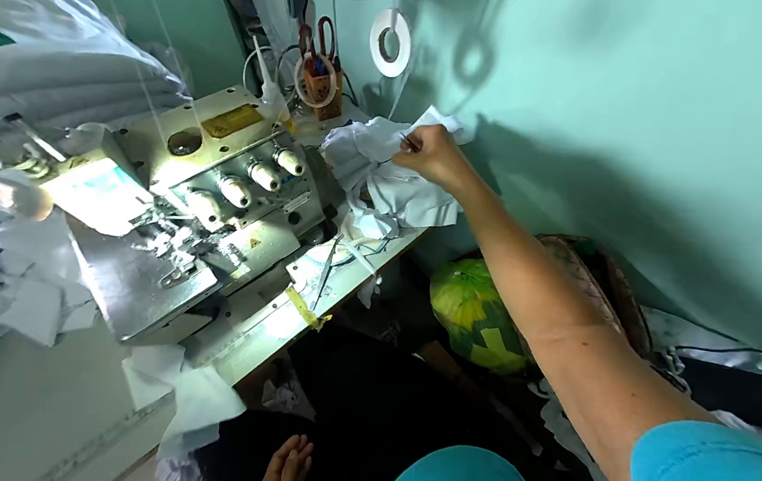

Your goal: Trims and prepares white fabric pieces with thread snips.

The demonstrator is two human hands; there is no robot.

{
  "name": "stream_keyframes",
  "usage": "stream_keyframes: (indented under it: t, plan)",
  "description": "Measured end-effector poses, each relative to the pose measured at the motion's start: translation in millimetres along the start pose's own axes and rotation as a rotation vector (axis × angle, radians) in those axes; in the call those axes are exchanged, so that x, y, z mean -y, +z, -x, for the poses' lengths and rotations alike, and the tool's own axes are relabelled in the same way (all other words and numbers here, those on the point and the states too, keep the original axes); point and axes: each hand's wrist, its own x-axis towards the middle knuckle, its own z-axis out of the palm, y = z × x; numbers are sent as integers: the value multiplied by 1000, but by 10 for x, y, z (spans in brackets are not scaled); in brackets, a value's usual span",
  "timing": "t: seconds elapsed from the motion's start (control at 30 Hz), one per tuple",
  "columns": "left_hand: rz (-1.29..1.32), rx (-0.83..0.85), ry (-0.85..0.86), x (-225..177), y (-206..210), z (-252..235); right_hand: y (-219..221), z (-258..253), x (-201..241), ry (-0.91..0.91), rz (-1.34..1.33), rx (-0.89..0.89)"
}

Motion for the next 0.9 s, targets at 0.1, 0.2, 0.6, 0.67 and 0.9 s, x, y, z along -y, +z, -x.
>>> stream_keyframes:
  t: [0.1, 0.2, 0.6, 0.67, 0.9]
  plan:
    - [-170, -67, 202, -131, 99, 60, 123, 427, 109, -148, -39, 169]
    - [-447, -282, 418, -431, 151, 142, 278, 929, 269, -131, -170, 403]
    - [-171, -673, 500, -1084, 171, -31, 1281, 1843, 376, -369, -424, 719]
    - [-78, -606, 331, -1168, 144, -119, 1396, 1950, 441, -400, -462, 716]
    - [-463, -759, 508, -1264, 93, -178, 1748, 2299, 818, -574, -511, 762]
